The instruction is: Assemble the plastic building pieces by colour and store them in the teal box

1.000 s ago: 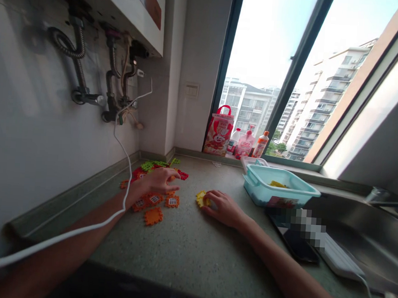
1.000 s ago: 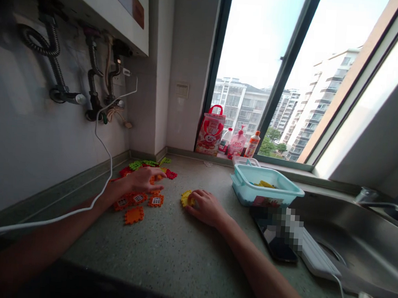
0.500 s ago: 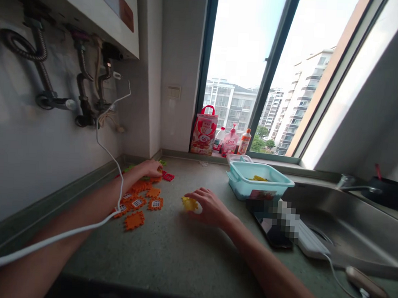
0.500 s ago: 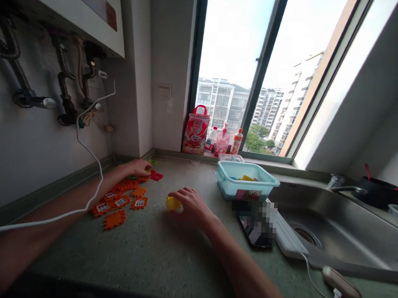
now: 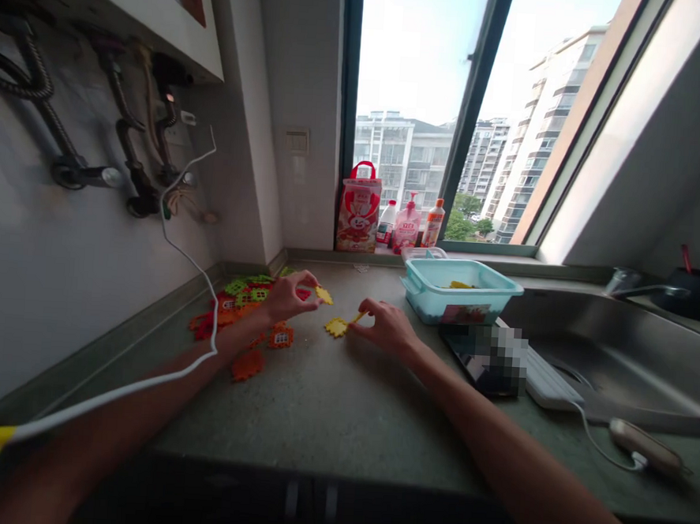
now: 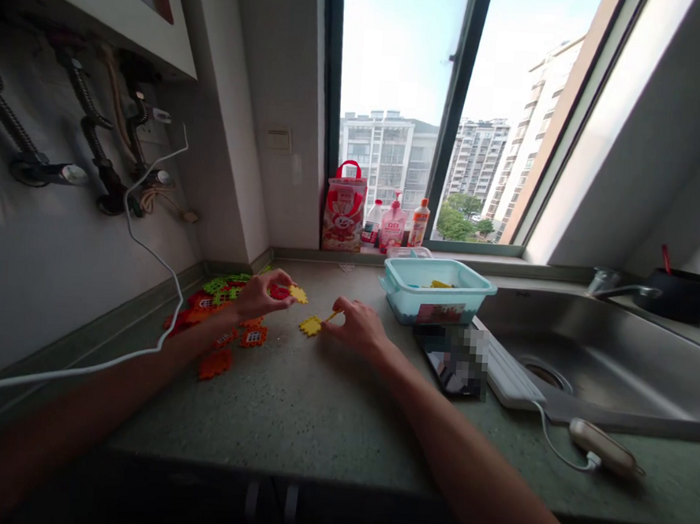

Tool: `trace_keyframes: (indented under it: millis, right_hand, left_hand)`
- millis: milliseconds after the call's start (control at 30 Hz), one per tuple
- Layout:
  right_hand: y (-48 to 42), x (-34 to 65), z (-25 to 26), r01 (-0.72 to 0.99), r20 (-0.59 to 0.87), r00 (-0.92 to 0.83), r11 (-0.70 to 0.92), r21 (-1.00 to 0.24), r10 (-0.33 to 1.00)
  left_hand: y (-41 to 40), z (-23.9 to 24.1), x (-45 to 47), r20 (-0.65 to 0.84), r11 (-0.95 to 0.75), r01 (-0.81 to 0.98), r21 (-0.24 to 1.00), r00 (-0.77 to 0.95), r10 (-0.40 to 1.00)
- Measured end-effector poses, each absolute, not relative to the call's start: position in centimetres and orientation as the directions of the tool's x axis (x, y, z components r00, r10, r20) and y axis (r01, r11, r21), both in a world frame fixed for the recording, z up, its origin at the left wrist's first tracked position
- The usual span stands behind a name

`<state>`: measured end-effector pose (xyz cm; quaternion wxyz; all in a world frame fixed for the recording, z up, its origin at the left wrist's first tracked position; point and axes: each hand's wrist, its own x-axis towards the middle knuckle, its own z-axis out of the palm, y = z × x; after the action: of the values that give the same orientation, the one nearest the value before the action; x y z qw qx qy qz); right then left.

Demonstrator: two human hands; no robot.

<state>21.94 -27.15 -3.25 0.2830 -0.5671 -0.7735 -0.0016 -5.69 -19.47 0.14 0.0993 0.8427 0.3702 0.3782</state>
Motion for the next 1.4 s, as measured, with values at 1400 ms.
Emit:
trace_keyframes:
  millis: [1400]
  right_hand:
    - [-28.4, 20.5, -1.6, 0.72, 0.45, -0.493, 0.64, -0.268, 0.744]
  left_hand:
    - [-17.7, 4.2, -16.5, 0.512, -0.502, 0.817, 0.284, 0.313, 0.8]
